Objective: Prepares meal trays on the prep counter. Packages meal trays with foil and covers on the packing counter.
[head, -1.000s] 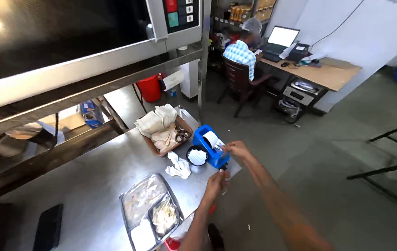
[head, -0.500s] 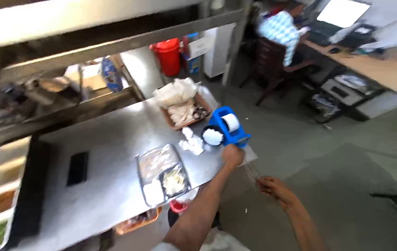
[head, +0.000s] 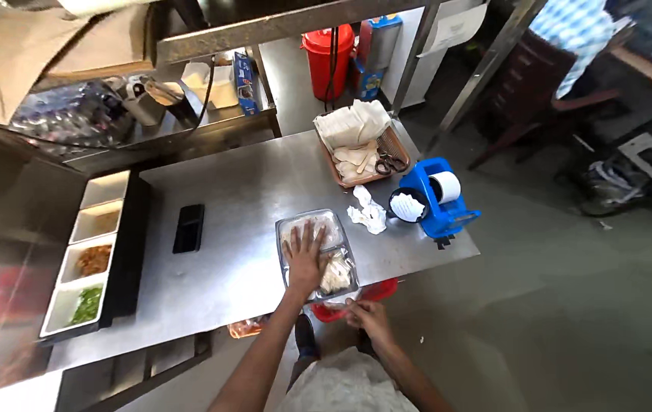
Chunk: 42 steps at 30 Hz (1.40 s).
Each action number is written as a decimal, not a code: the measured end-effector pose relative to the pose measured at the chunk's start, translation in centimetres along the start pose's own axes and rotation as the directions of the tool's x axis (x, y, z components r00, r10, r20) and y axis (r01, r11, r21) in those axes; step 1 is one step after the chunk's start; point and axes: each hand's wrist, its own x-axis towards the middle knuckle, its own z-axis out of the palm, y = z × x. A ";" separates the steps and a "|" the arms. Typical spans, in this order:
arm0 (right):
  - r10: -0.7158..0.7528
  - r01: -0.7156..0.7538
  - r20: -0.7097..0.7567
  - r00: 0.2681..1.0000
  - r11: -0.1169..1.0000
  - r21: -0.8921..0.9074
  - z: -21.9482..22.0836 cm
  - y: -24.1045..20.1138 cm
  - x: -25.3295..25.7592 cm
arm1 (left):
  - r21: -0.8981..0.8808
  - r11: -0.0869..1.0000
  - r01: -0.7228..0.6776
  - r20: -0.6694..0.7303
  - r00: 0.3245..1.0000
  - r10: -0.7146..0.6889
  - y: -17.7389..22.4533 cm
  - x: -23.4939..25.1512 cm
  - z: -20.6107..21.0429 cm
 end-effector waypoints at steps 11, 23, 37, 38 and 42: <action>0.287 -0.280 0.027 0.958 0.902 0.328 -0.3 0.6 1.1 | 0.090 0.996 0.023 0.223 0.974 -0.043 2.7 -2.8 0.1; -0.474 0.082 -0.532 0.702 0.796 -0.600 -23.8 -20.6 6.0 | -0.235 0.967 -0.102 -0.093 0.992 0.082 11.5 -0.3 -2.8; -0.038 0.005 -0.302 0.953 0.994 -0.110 -28.5 -11.3 -5.4 | -0.782 0.023 0.622 0.590 0.728 0.348 30.1 8.7 9.2; 0.042 -0.051 -0.298 0.954 0.999 -0.021 -28.5 -10.0 -5.0 | -0.802 0.047 0.596 0.584 0.766 0.268 31.0 9.0 9.1; 0.181 -0.133 -0.226 0.957 0.968 0.214 -29.1 -6.7 -2.4 | -0.646 0.672 0.361 0.526 0.849 0.050 32.0 10.0 6.3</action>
